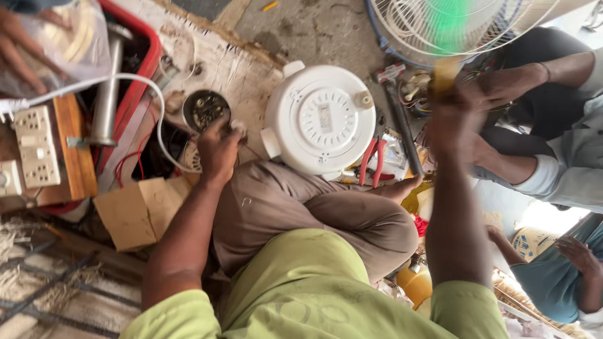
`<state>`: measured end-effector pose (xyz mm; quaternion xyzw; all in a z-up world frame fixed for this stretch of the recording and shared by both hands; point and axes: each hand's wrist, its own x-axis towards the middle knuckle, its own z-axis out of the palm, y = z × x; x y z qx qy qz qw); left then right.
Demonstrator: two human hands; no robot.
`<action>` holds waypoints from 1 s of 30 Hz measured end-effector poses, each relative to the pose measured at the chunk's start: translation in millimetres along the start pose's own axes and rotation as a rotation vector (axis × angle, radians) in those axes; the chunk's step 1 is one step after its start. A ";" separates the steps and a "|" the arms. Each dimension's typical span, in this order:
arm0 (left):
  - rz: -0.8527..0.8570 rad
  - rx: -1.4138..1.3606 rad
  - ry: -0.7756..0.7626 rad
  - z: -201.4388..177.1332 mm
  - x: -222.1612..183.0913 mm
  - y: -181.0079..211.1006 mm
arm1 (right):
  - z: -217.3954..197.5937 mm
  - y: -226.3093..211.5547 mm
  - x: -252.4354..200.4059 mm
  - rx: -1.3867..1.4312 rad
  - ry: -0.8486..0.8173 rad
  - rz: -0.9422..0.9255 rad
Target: The person disassembles a white ceiling fan motor housing using a screwdriver and pliers. They remove the back cover, unscrew internal components, and manipulate wires and parts within the motor assembly.
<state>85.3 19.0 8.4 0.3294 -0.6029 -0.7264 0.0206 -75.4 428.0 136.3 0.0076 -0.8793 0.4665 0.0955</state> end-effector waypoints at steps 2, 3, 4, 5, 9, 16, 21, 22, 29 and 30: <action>-0.004 0.195 0.116 -2.2 6.2 -37.5 | 33.7 31.9 -17.5 -0.358 -0.064 0.117; -0.067 0.223 0.193 1.7 15.7 -51.3 | 53.6 40.5 -15.6 -0.418 -0.078 -0.051; -0.131 0.248 0.270 6.0 24.1 -63.3 | 69.2 44.0 -21.2 -0.313 -0.109 -0.075; -0.194 0.211 0.274 9.4 31.1 -73.9 | 79.8 43.8 -26.7 -0.358 -0.105 -0.099; -0.446 -0.181 0.239 22.1 55.4 -91.4 | 97.1 22.7 -32.9 -0.385 -0.172 0.150; -0.445 -0.061 0.256 45.7 59.2 -78.5 | 85.5 -24.7 -22.7 -0.225 -0.178 0.270; -0.404 0.145 0.292 56.5 61.7 -78.4 | 67.0 -57.2 -24.0 -0.124 -0.280 0.315; -0.385 0.117 0.301 58.5 62.7 -77.7 | 64.8 -62.7 -24.3 -0.145 -0.299 0.333; -0.252 -0.066 0.265 31.1 1.0 -7.5 | 53.2 -83.0 -46.2 -0.167 -0.427 0.245; -0.189 0.048 0.159 28.4 -12.4 11.7 | 57.6 -85.0 -48.9 -0.151 -0.465 0.245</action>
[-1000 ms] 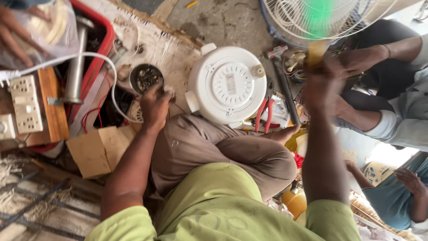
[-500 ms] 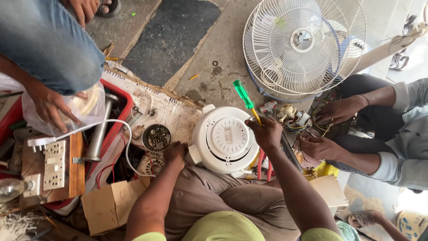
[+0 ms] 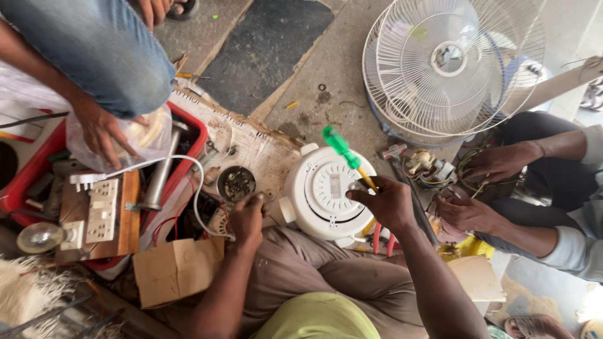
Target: The person disassembles a white ceiling fan motor housing using a screwdriver and pliers. They remove the back cover, unscrew internal components, and manipulate wires and parts within the motor assembly.
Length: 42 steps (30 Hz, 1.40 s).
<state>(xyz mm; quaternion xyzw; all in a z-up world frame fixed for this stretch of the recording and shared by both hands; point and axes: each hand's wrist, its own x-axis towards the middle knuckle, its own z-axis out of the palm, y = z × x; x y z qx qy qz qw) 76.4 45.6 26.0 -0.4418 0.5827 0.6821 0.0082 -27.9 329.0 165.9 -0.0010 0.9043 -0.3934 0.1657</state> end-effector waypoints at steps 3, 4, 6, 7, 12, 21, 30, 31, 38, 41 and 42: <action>0.137 0.174 -0.321 2.0 -56.8 27.9 | 21.8 -5.5 -7.3 -0.055 -0.086 -0.165; 0.151 0.115 -0.460 7.5 -71.6 35.0 | 29.5 -7.7 -12.7 -0.043 -0.130 -0.160; 0.084 -0.049 -0.602 20.4 -87.8 47.3 | 42.8 -13.7 -19.6 -0.022 -0.205 -0.160; 0.053 -0.127 -0.673 23.3 -91.9 51.5 | 46.7 -15.8 -23.2 -0.023 -0.214 -0.218; -0.106 -0.149 -0.682 20.4 -90.5 62.6 | 52.9 -28.3 -31.6 -0.052 -0.253 -0.379; 0.029 -0.392 -0.195 9.4 -5.8 39.5 | -18.2 46.3 -30.8 0.035 -0.124 -0.087; -0.306 -0.279 0.238 55.9 83.2 -36.9 | -51.6 234.6 -66.3 0.074 0.181 0.273; -0.317 -0.252 0.233 57.1 84.6 -41.9 | -42.5 245.0 -62.4 -0.115 0.167 0.240; -0.343 0.061 0.088 46.6 79.1 -50.2 | 12.1 253.2 -42.2 -0.415 -0.005 0.333; -0.314 0.066 0.133 47.8 75.1 -51.8 | 8.5 213.2 -38.9 -0.316 0.046 0.342; -0.306 0.000 0.160 48.8 74.3 -53.5 | 6.5 196.4 -37.8 -0.001 0.117 0.365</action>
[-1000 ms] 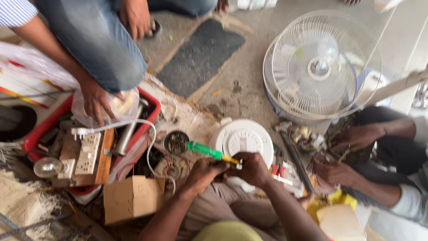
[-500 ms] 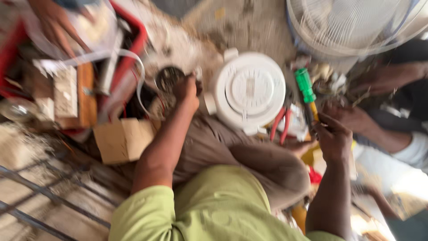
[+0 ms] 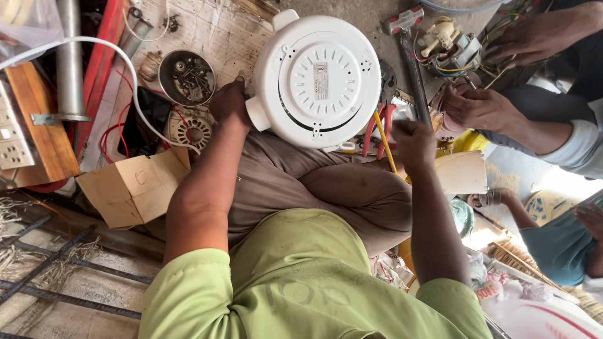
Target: The person disassembles a white ceiling fan motor housing using a screwdriver and pliers. They remove the back cover, unscrew internal components, and manipulate wires and parts within the motor assembly.
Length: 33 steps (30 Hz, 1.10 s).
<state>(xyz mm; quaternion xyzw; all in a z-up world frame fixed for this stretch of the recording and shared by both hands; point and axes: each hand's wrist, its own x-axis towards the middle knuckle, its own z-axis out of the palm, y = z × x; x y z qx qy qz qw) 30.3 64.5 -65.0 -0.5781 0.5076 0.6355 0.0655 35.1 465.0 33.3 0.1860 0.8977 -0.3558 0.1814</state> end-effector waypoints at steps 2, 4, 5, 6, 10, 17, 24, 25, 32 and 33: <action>0.012 -0.068 0.026 2.1 3.3 -0.8 | -5.7 -34.8 -5.6 0.472 -0.049 0.042; 0.030 -0.063 0.044 1.3 1.7 -7.4 | -8.5 -66.1 -9.7 0.608 -0.129 0.008; 0.065 -0.138 -0.011 0.6 1.5 -7.3 | -6.6 -80.9 -8.0 0.593 -0.144 -0.032; 0.098 -0.213 -0.067 -1.6 -0.6 -6.4 | -4.0 -93.8 -5.0 0.578 -0.158 -0.073; 0.300 -0.266 -0.050 -25.0 -30.8 14.2 | 14.7 -130.4 21.0 0.563 -0.130 -0.140; 0.360 -0.094 -0.561 -49.6 -147.7 44.6 | 19.1 -134.3 40.3 0.419 -0.135 -0.067; 0.068 -0.181 -0.712 -14.3 -174.7 34.3 | 13.0 -156.2 40.3 0.291 -0.200 0.080; 0.057 -0.173 -0.697 -12.4 -173.6 32.4 | 11.4 -161.2 37.5 0.330 -0.188 0.053; 0.111 -0.188 -0.640 -18.3 -162.0 18.2 | -3.4 -172.0 21.8 0.785 -0.258 -0.030; 0.151 -0.189 -0.629 -21.9 -160.8 16.1 | -8.1 -165.9 24.1 0.811 -0.239 -0.030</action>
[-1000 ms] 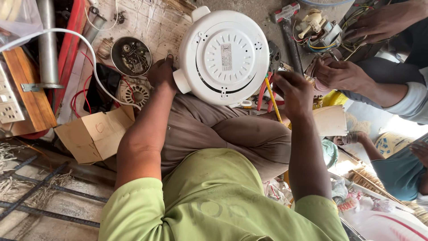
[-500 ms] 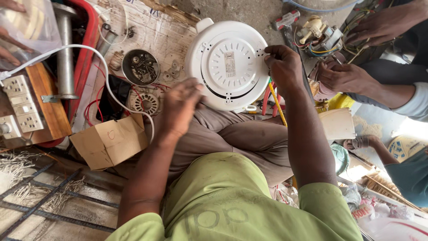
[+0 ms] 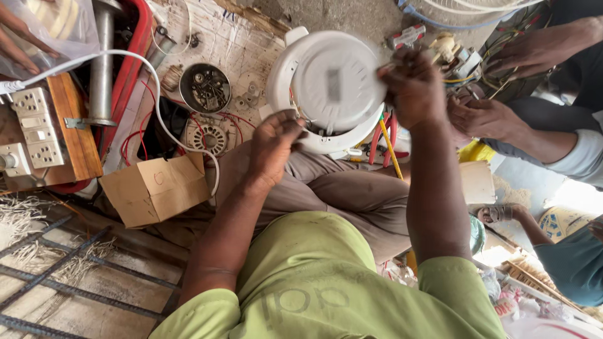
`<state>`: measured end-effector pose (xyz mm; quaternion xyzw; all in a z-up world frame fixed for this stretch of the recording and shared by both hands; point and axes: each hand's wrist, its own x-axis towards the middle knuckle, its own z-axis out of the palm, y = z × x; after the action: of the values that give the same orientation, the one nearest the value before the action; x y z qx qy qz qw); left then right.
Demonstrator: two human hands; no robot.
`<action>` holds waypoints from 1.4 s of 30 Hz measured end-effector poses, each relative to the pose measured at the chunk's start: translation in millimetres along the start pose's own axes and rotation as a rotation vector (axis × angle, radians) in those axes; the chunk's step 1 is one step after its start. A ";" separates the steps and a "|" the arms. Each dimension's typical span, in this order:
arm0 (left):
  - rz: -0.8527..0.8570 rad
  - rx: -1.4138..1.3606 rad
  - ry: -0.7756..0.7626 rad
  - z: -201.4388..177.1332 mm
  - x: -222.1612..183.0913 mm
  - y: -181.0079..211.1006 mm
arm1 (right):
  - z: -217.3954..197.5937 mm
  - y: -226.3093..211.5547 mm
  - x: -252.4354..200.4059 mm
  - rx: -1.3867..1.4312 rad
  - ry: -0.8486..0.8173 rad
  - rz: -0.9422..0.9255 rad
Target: The person disassembles a white ceiling fan motor housing using a screwdriver and pliers. They remove the back cover, unscrew internal components, and manipulate wires and parts within the motor assembly.
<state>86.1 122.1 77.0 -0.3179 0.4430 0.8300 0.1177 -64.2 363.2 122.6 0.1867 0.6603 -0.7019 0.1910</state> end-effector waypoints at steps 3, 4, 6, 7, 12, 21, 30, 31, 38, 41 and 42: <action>0.113 -0.090 0.030 -13.7 -3.8 3.9 | -37.0 5.0 7.0 0.297 0.139 0.021; 0.129 -0.104 0.038 -17.9 -5.7 6.9 | -52.6 10.9 6.9 0.404 0.134 0.027; 0.157 -0.131 0.051 -23.1 -8.6 12.8 | -77.1 36.4 4.4 0.619 0.127 0.037; 0.141 -0.125 0.064 -24.2 -9.0 15.4 | -87.6 51.6 3.7 0.693 0.176 0.074; 0.103 -0.114 0.096 -21.5 -11.3 20.1 | -113.7 128.3 -6.0 1.085 0.394 0.257; 0.178 -0.053 0.101 -30.0 -12.0 5.0 | -95.5 170.6 -6.2 1.141 0.489 0.419; 0.124 -0.036 0.243 -46.2 -15.8 -11.5 | -71.7 171.4 -23.0 0.818 0.475 0.513; 0.127 -0.053 0.245 -48.0 -16.0 -12.9 | -71.3 168.5 -24.5 0.762 0.518 0.505; 0.122 -0.093 0.246 -55.1 -15.5 -17.2 | -105.0 131.0 -35.0 0.536 0.460 0.122; 0.120 -0.074 0.250 -52.9 -13.6 -16.9 | -121.0 131.4 -37.9 0.560 0.609 0.130; 0.120 -0.065 0.253 -52.5 -13.3 -16.7 | -124.0 135.0 -36.8 0.598 0.614 0.193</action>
<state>126.5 90.3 53.1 -0.3965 0.4455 0.8027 0.0010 38.1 480.3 18.8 0.4944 0.4336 -0.7533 -0.0118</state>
